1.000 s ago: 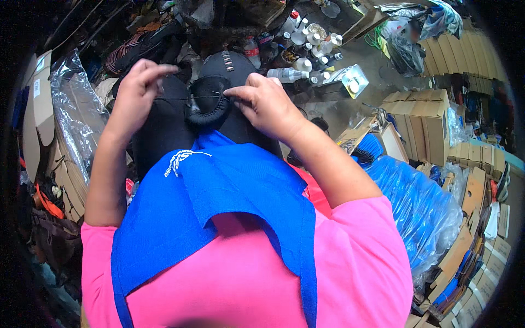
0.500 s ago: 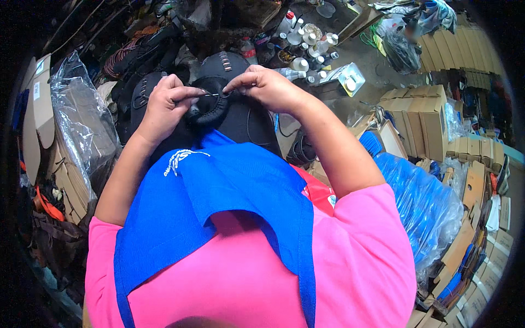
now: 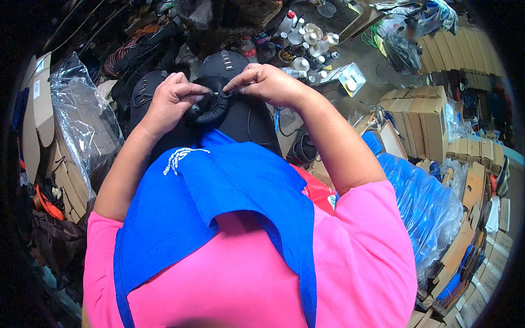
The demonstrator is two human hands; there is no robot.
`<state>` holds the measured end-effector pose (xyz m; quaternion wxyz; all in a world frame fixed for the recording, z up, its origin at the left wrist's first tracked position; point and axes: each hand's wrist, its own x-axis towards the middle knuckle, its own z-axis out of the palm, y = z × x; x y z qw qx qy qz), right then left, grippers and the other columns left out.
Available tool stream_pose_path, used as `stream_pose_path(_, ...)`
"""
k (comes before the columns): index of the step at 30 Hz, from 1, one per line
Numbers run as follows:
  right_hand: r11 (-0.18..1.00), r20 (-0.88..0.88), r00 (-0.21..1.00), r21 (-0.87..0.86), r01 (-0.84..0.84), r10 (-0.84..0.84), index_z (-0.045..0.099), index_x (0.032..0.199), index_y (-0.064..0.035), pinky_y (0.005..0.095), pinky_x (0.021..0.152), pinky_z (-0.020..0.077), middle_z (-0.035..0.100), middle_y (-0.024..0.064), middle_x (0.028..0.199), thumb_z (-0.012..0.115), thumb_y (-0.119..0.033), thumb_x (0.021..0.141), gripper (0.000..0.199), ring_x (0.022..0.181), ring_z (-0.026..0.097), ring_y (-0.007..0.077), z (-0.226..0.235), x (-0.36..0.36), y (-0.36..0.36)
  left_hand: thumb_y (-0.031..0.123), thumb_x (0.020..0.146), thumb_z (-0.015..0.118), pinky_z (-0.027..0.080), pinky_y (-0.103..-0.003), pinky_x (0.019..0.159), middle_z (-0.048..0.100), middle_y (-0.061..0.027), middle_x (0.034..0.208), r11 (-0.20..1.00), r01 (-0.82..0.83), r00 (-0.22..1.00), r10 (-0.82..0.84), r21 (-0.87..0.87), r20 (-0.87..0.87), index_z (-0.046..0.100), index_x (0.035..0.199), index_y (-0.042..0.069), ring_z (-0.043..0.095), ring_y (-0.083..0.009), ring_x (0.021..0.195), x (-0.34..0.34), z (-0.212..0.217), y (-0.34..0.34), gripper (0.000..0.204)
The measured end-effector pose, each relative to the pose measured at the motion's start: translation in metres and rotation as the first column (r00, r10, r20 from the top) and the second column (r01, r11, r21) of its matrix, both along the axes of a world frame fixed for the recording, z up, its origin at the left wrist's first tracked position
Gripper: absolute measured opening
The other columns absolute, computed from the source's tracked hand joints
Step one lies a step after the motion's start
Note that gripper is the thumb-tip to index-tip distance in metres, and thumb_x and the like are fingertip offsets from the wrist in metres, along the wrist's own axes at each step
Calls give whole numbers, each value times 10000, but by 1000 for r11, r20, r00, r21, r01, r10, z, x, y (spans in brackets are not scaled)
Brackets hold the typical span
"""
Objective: Stitching the upper part of a black shoe using a needle and thread.
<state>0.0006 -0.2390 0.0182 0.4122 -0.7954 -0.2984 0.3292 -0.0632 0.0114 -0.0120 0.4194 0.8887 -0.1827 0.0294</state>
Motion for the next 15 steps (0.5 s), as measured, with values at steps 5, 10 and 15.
stream_pose_path(5,1000,-40,999,18,-8,9,699,1082,-150,288,858,446,621,69,948,622,-58,806,300,952,568,166,5,1,3,25,721,697,416,-305,692,457,-49,705,992,101,992,-107,-76,-72,715,938,115,491,-200,756,9,2,-1,236)
stream_pose_path(10,995,44,995,-49,89,-87,679,1111,-114,269,804,470,654,40,956,657,-55,802,315,879,597,126,15,-14,7,19,737,681,427,-278,705,489,-34,734,998,31,984,-41,-62,-173,694,985,75,508,-156,744,-9,24,-2,255)
stream_pose_path(15,965,-374,906,83,248,-200,658,1090,-46,230,768,469,668,-8,899,664,-63,821,270,809,580,62,0,-10,8,30,772,663,432,-237,709,539,9,786,957,-80,919,-37,-278,-392,664,1022,20,513,-95,741,-7,4,-7,250)
